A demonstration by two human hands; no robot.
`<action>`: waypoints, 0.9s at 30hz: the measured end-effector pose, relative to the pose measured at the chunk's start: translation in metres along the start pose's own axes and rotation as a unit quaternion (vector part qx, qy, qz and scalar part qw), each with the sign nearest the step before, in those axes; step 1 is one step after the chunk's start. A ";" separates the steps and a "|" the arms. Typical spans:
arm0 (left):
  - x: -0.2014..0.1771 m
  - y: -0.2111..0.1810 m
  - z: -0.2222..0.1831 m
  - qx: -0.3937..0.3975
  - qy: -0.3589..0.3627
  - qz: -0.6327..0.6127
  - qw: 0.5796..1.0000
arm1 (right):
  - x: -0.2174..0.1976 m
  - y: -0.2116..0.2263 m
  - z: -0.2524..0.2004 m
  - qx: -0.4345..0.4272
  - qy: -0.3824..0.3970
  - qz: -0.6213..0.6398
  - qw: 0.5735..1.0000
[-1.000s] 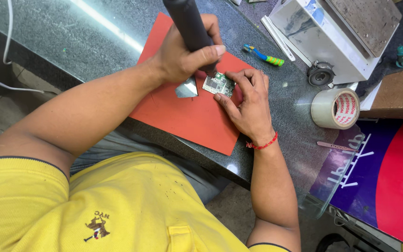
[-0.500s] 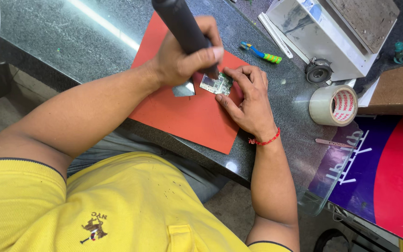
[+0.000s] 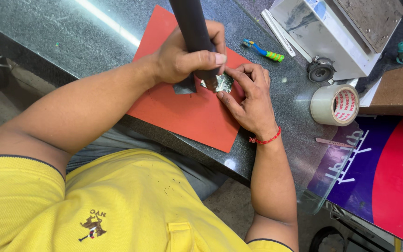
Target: The person uses a hot air rework tool to heat components on a circuit board placed on a red silicone mat. They move the tool nozzle over specific areas of the board while holding it with their other hand.
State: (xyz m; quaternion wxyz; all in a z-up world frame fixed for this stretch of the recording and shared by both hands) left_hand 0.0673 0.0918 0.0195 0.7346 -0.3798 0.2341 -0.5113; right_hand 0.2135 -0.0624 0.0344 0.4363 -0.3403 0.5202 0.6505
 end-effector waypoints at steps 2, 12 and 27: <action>0.003 0.006 -0.001 -0.095 -0.047 -0.088 0.990 | 0.000 0.000 0.000 -0.001 -0.003 -0.007 1.000; 0.006 0.005 -0.001 -0.050 0.012 -0.055 0.997 | 0.000 0.001 -0.001 0.003 0.000 -0.003 1.000; -0.002 0.005 -0.001 -0.011 -0.083 0.024 0.996 | -0.005 0.003 -0.014 -0.027 -0.091 0.144 0.985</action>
Point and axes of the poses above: each hand's wrist, its own z-axis towards the middle knuckle, its own x-axis out of the palm, y = z × x, the point moved 4 cm from there along z, towards the middle knuckle, and after that the axes turned 1 degree about y, right-handed, at the moved point
